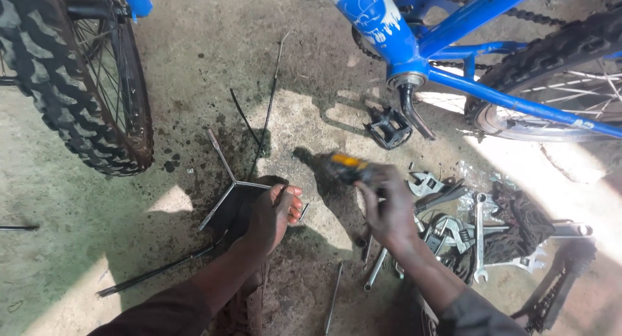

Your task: Inspecting and disassembling the internal components of a bicycle pedal using hand tools

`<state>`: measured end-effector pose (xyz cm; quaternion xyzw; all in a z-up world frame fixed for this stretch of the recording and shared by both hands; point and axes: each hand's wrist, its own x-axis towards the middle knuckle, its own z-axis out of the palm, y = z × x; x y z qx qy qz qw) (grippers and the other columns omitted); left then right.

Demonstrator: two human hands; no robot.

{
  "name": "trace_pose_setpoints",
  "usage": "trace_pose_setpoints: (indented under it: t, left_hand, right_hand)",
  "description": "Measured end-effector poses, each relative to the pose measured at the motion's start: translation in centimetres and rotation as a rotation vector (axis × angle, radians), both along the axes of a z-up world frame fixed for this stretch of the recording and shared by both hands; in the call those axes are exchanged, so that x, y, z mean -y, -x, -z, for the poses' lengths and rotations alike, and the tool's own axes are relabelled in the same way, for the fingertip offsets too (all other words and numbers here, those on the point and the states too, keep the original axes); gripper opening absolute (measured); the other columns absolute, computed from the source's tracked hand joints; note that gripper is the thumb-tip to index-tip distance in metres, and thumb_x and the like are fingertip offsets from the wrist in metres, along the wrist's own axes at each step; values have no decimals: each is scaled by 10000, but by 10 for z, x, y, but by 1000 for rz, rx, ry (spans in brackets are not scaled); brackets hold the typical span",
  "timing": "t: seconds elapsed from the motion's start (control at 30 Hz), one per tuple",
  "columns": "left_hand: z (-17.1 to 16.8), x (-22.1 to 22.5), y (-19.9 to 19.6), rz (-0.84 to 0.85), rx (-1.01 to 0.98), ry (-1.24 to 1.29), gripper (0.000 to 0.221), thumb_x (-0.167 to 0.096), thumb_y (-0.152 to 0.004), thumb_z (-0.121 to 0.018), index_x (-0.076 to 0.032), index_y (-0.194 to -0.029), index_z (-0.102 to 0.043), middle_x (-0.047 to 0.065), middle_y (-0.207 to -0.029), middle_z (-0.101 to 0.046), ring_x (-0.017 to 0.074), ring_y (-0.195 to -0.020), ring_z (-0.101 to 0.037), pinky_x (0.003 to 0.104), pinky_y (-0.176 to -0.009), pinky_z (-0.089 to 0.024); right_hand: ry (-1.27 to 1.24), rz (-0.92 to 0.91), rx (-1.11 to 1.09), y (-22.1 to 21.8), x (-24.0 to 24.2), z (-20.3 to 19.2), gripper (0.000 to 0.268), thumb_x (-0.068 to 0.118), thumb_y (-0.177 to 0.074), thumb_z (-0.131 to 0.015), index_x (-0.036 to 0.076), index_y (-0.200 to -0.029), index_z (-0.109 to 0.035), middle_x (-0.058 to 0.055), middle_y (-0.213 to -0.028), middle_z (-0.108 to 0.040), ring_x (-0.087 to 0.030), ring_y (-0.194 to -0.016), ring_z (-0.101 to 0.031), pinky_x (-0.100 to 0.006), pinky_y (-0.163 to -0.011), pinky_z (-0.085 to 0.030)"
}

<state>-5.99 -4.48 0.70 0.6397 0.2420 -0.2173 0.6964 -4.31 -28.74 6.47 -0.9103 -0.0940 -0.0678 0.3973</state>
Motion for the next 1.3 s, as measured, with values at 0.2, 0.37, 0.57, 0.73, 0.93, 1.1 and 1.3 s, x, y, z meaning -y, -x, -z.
trace_pose_setpoints:
  t: [0.2,0.37,0.57,0.73,0.93,1.1,1.3]
  left_hand:
    - [14,-4,0,1,-13,-33,303,-227,-1065,-518,17,-1079,-697,124,-786,-693,160,-653,-678,237,-534,-579]
    - [15,-6,3,33,-29,-28,312,-260,-1068,-525,-1,-1092,-698,104,-803,-701,146,-676,-685,241,-554,-591]
    - [22,-2,7,42,-10,-12,312,-227,-1066,-508,24,-1085,-693,90,-772,-681,118,-640,-662,206,-531,-571]
    - [4,4,5,49,-28,-14,295,-229,-1065,-514,6,-1089,-691,82,-782,-682,120,-652,-663,206,-540,-575]
    - [-64,14,3,130,239,12,204,-126,-1017,-565,5,-1102,-697,92,-821,-671,126,-683,-624,240,-587,-551]
    - [-149,38,-7,339,532,126,202,-71,-945,-635,10,-1128,-668,101,-960,-682,141,-777,-630,284,-692,-586]
    - [-181,53,-8,335,608,98,122,71,-879,-690,1,-978,-704,79,-983,-680,142,-851,-635,279,-785,-523]
  right_hand:
    - [-265,182,335,8,2,1,171,94,-957,-718,44,-912,-561,-128,-876,-661,-370,-826,-689,-436,-804,-555]
    - [348,-26,-86,28,15,85,351,356,-834,-755,176,-1107,-628,-86,-879,-661,-360,-816,-713,-493,-706,-581]
    - [-280,27,350,22,9,30,193,108,-931,-712,90,-790,-582,-95,-789,-616,-352,-721,-644,-416,-699,-551]
    - [174,46,-310,29,2,27,282,385,-894,-731,139,-992,-635,-102,-894,-724,-413,-816,-723,-529,-687,-570]
    - [-1252,329,-819,26,-4,-42,327,291,-1022,-569,-21,-1116,-594,-155,-881,-628,-210,-541,-612,-296,-463,-499]
    - [-1841,200,-944,49,-3,-47,302,279,-1029,-594,39,-1210,-620,-94,-865,-702,-141,-496,-623,-182,-431,-506]
    - [-1977,30,-913,66,6,-26,368,278,-1050,-477,-25,-1208,-614,-73,-759,-639,-84,-451,-542,-244,-475,-470]
